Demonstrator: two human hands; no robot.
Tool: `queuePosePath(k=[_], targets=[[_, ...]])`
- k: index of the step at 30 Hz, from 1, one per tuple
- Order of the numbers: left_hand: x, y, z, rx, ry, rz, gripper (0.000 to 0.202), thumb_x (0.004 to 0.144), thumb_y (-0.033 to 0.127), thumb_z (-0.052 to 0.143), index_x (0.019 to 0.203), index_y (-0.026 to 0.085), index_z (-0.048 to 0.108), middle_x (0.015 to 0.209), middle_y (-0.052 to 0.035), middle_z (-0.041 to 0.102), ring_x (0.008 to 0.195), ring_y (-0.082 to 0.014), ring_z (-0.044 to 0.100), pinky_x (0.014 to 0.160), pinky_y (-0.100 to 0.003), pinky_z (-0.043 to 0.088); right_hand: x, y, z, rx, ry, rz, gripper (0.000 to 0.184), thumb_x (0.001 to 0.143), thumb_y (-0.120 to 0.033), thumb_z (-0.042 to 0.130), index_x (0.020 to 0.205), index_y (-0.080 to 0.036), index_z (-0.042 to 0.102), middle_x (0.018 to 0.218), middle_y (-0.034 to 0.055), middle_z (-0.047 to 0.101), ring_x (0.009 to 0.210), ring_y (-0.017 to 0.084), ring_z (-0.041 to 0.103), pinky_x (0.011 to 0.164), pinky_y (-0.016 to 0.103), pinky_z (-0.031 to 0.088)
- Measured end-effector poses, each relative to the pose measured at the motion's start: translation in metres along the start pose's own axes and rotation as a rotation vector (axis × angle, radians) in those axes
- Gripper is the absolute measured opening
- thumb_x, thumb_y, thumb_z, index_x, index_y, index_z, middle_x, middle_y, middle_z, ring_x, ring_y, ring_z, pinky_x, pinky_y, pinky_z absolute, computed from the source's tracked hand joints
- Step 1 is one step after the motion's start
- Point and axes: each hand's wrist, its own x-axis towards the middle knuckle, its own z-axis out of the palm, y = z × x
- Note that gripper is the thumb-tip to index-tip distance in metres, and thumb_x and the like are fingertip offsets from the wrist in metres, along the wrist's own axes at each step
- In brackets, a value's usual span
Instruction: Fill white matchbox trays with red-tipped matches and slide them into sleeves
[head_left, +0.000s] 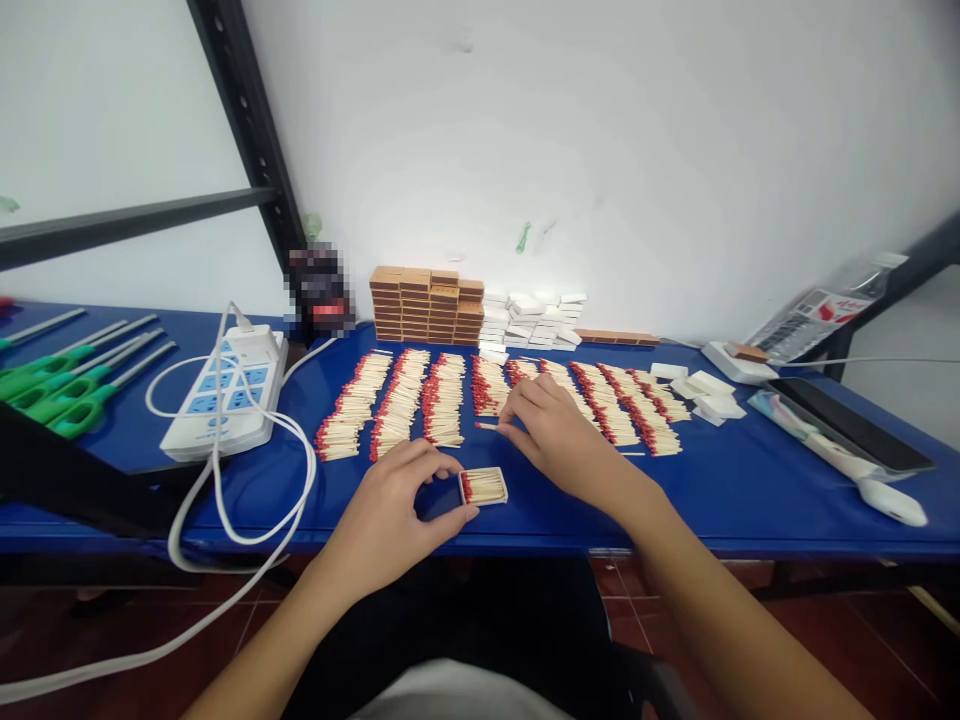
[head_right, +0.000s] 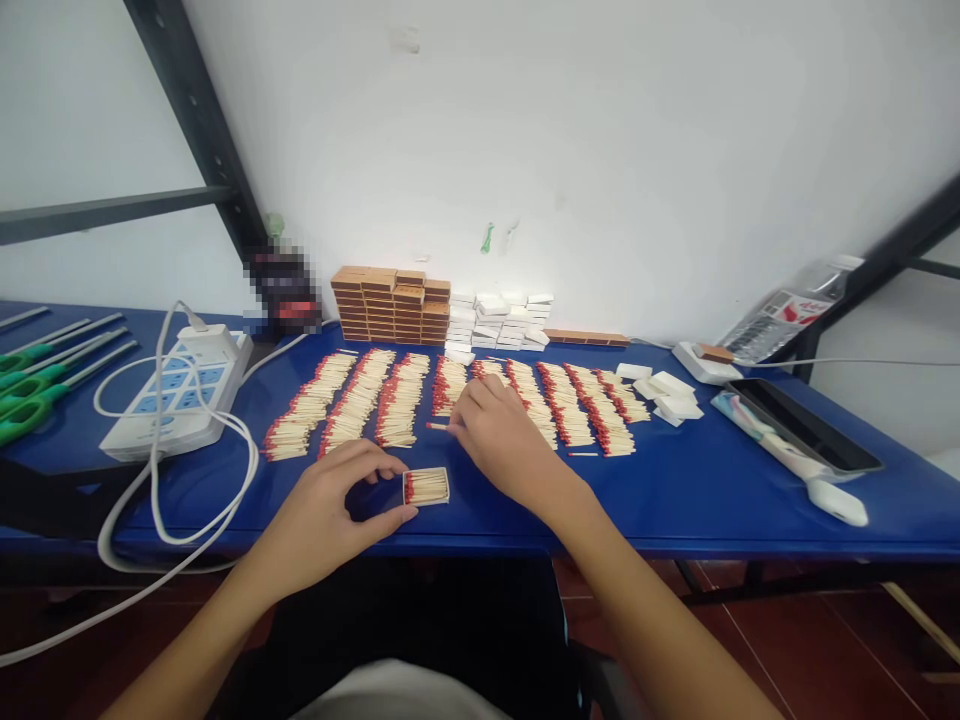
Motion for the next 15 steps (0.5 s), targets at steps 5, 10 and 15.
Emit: queuePosePath(k=[5,10,15], targets=[[0.0,0.0,0.0,0.008,0.001,0.002,0.022,0.092,0.032,0.087,0.109,0.026,0.076,0.105,-0.0024,0.074,0.1,-0.0236,0.07,0.09,-0.037,0.054,-0.024,-0.032,-0.021,0.058,-0.031,-0.06,0.011,0.11,-0.019,0.059,0.102,-0.019,0.066,0.107,0.0104,0.067,0.103,0.027,0.058,0.093,0.045,0.052],[0.0,-0.001,0.0,0.016,-0.006,0.006,0.02,0.093,0.032,0.087,0.108,0.025,0.075,0.104,-0.0022,0.073,0.099,-0.0228,0.069,0.089,-0.037,0.054,-0.033,-0.049,-0.023,-0.037,-0.059,-0.124,0.018,0.11,-0.014,0.053,0.105,-0.019,0.07,0.107,0.0115,0.068,0.103,0.028,0.06,0.094,0.047,0.054],[-0.001,-0.001,0.0,0.018,-0.003,0.008,0.019,0.093,0.033,0.086,0.107,0.025,0.074,0.105,-0.0028,0.074,0.099,-0.0229,0.069,0.089,-0.037,0.054,-0.035,-0.049,-0.017,-0.063,-0.066,-0.123,0.017,0.11,-0.015,0.055,0.104,-0.019,0.071,0.106,0.0114,0.068,0.104,0.029,0.06,0.096,0.049,0.054]])
